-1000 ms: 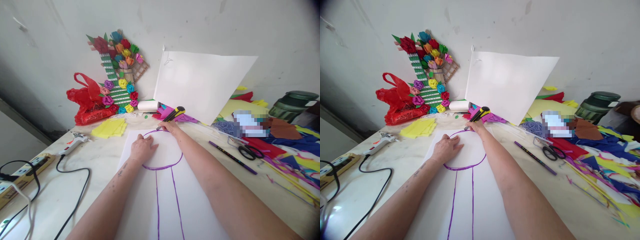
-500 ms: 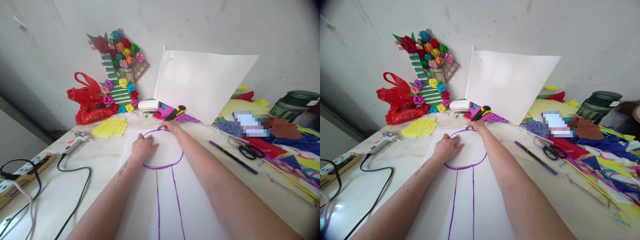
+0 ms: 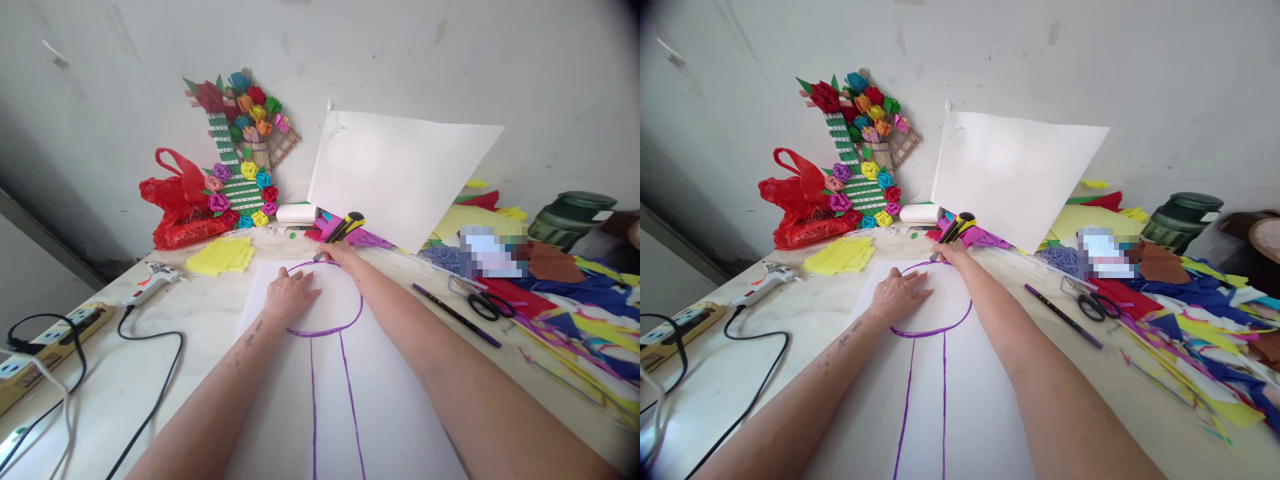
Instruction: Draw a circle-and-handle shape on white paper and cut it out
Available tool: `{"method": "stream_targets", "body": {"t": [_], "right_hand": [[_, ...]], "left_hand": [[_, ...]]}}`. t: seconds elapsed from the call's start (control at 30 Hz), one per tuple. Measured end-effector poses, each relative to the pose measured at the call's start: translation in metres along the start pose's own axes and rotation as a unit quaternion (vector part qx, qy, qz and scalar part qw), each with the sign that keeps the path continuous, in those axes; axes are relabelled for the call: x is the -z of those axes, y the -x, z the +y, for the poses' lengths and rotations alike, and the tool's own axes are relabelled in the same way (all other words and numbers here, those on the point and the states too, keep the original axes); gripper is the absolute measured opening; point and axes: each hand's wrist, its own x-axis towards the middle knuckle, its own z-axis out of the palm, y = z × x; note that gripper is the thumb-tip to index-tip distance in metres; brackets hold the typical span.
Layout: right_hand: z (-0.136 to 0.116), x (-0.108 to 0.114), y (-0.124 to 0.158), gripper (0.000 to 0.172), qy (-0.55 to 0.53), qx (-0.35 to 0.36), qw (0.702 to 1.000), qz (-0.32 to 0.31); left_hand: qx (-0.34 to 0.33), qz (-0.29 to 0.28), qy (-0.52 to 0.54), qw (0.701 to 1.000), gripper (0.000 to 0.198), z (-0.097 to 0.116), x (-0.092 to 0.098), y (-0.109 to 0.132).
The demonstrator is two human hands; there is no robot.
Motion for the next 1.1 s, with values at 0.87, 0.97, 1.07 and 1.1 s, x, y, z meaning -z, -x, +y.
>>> {"method": "stream_targets", "body": {"t": [0.87,0.97,1.07,1.1], "right_hand": [[0.001,-0.001,0.012,0.02,-0.043,0.03,0.998,0.024],[0.002,-0.001,0.011,0.021,-0.041,0.036,0.998,0.028],[0.003,-0.001,0.011,0.019,-0.037,0.04,0.998,0.032],[0.003,-0.001,0.011,0.019,-0.036,0.041,0.998,0.033]], "left_hand": [[-0.039,0.027,-0.03,0.998,0.042,0.025,-0.015,-0.015],[-0.042,0.03,-0.029,0.998,0.042,0.025,-0.014,-0.015],[-0.04,0.022,-0.028,0.999,0.042,0.025,-0.012,-0.015],[-0.039,0.019,-0.028,0.999,0.041,0.026,-0.012,-0.015]]}}
